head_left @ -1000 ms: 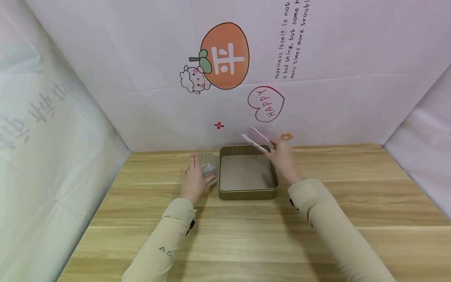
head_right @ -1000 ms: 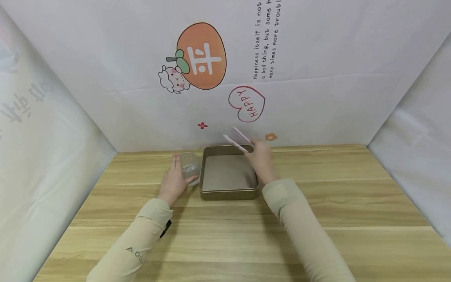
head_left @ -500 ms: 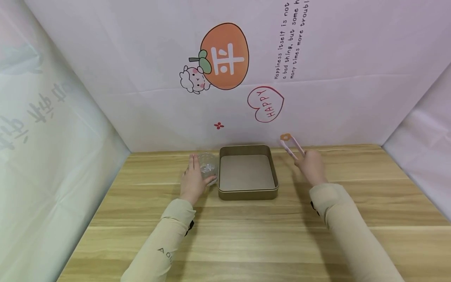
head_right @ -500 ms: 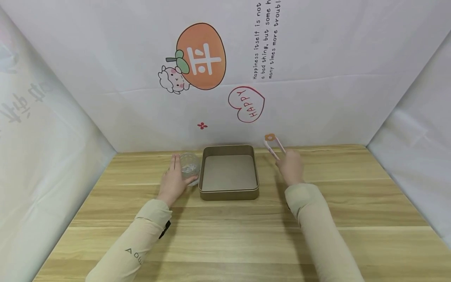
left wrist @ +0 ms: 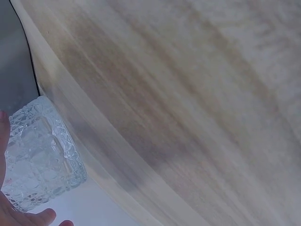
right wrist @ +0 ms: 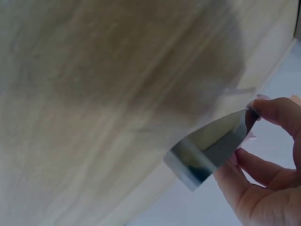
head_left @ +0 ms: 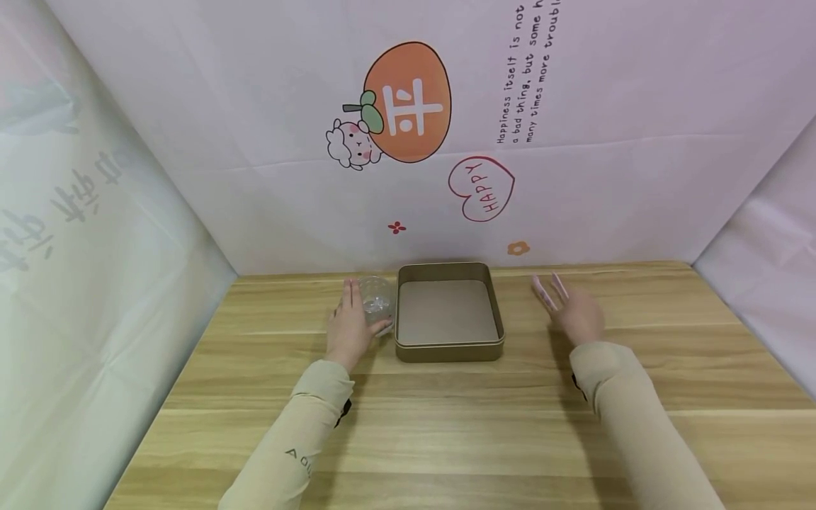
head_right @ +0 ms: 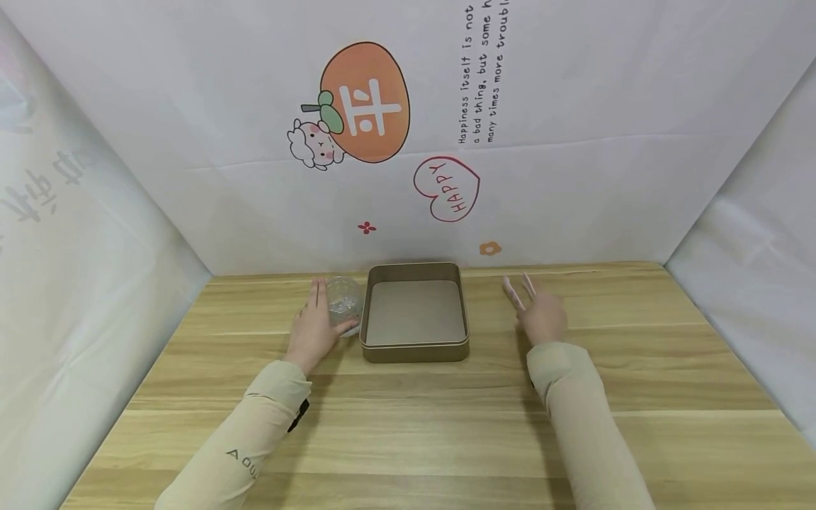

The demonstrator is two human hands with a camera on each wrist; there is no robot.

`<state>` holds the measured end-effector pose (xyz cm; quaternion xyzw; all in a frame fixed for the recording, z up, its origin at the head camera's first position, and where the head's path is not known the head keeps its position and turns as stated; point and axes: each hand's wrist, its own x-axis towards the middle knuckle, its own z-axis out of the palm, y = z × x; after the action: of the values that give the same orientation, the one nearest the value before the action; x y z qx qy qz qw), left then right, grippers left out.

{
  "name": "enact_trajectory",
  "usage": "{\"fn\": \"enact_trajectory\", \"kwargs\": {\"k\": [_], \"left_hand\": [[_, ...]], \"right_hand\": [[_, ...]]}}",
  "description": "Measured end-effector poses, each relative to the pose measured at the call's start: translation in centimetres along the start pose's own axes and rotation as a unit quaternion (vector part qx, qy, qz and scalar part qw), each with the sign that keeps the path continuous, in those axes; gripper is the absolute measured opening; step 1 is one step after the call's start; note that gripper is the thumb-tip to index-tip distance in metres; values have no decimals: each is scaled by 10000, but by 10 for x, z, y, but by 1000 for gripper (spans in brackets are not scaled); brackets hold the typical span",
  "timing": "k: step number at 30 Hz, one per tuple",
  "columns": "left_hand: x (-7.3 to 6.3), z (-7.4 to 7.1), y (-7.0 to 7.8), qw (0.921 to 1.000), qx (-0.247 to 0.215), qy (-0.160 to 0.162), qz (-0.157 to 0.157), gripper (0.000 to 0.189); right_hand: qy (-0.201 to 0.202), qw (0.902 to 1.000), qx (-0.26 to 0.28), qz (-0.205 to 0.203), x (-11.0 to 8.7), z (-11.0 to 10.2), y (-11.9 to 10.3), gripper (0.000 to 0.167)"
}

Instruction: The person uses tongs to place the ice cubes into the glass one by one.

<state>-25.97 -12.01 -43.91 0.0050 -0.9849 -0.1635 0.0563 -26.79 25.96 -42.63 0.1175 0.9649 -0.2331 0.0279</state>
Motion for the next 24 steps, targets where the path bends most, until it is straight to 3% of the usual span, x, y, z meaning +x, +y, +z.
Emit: {"fn": "enact_trajectory", "kwargs": {"k": [3, 10, 19, 24], "left_hand": [[-1, -2, 1, 10000, -35, 9, 14, 109], [-2, -3, 0, 9999, -49, 68, 70, 110], [0, -3, -4, 9989, -451, 80, 27, 114], [1, -2, -6, 9978, -668, 40, -4, 114]], "right_hand": [[-55, 9999, -143, 21, -1, 2, 2, 53], [-207, 9991, -222, 312, -1, 3, 7, 33], [-182, 9992, -337, 151, 0, 3, 13, 48], [-470, 9981, -376, 101, 1, -1, 14, 49]]}}
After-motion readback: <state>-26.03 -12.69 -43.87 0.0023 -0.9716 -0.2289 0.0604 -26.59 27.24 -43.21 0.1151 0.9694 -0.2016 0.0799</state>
